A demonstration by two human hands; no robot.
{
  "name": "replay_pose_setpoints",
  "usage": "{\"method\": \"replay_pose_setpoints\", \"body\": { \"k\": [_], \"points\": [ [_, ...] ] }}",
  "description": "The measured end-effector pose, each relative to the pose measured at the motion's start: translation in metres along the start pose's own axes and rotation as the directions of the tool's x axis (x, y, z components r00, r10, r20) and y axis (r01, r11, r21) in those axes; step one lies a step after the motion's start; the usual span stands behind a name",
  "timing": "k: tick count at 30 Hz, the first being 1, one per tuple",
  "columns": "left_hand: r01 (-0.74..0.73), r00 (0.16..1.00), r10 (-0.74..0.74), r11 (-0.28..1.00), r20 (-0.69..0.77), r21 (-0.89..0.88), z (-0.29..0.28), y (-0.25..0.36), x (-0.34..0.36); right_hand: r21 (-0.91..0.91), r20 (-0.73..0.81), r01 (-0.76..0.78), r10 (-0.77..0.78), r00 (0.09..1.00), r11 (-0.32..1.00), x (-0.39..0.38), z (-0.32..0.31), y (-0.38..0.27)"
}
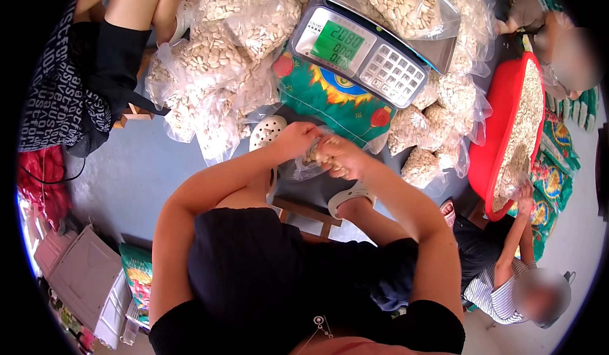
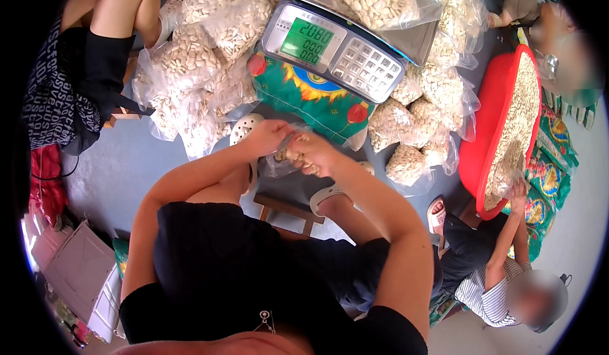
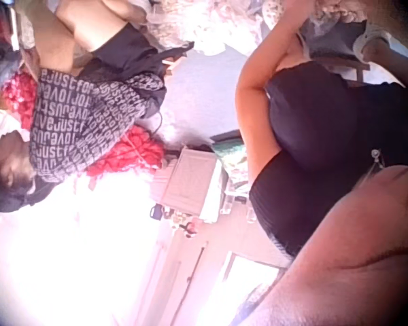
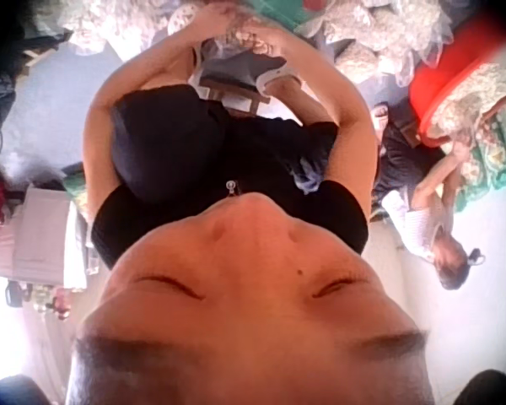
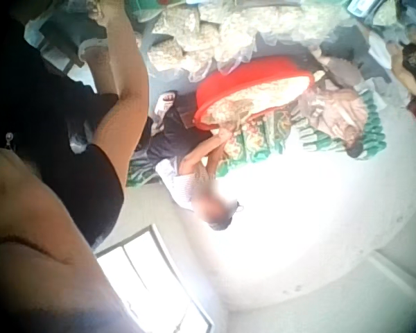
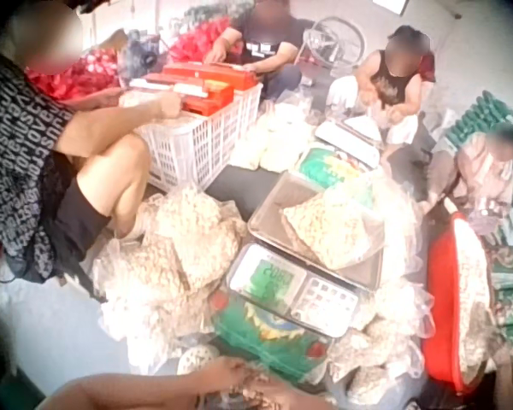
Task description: The person scoops peanuts from a large red sack into small plastic bags, weighs each bag on a digital scale, and places the weighed bags on the table. The process is repeated continuously with multiple bags.
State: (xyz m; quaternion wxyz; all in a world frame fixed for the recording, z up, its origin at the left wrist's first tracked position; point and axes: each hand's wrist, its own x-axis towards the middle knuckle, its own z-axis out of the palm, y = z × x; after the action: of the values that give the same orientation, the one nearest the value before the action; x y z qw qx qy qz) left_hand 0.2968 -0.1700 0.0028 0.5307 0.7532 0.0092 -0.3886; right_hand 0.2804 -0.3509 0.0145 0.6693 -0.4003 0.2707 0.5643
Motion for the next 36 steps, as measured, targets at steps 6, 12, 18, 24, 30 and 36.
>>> {"method": "replay_pose_setpoints", "body": {
  "k": [6,12,18,24,30,36],
  "points": [
    [-0.201,0.98,0.199,0.966,0.03,0.162,0.006,-0.005,-0.007,0.41,-0.078,0.13,-0.107,0.991,0.903,0.089,-0.025,0.053],
    [-0.257,0.962,0.271,0.945,-0.044,0.201,-0.003,0.003,-0.018,0.424,-0.39,0.294,-0.12,0.913,0.857,0.081,0.013,0.071],
    [-0.224,0.956,0.244,0.966,-0.161,0.129,-0.014,-0.008,-0.01,0.115,-0.473,0.216,-0.138,0.87,0.97,0.004,0.034,0.051],
    [-0.039,0.992,0.058,0.985,-0.11,0.167,-0.015,-0.005,-0.016,-0.88,0.112,0.474,-0.986,0.126,-0.039,-0.097,0.026,-0.12],
    [-0.115,0.993,0.116,0.959,0.013,0.257,-0.012,0.002,-0.012,-0.919,0.114,-0.355,-0.979,0.17,-0.169,-0.136,0.016,-0.305],
    [-0.135,0.99,0.121,0.963,0.072,0.235,-0.007,-0.013,-0.004,-0.895,0.13,-0.379,-0.95,0.284,-0.236,-0.061,-0.033,-0.363]
  ]
}}
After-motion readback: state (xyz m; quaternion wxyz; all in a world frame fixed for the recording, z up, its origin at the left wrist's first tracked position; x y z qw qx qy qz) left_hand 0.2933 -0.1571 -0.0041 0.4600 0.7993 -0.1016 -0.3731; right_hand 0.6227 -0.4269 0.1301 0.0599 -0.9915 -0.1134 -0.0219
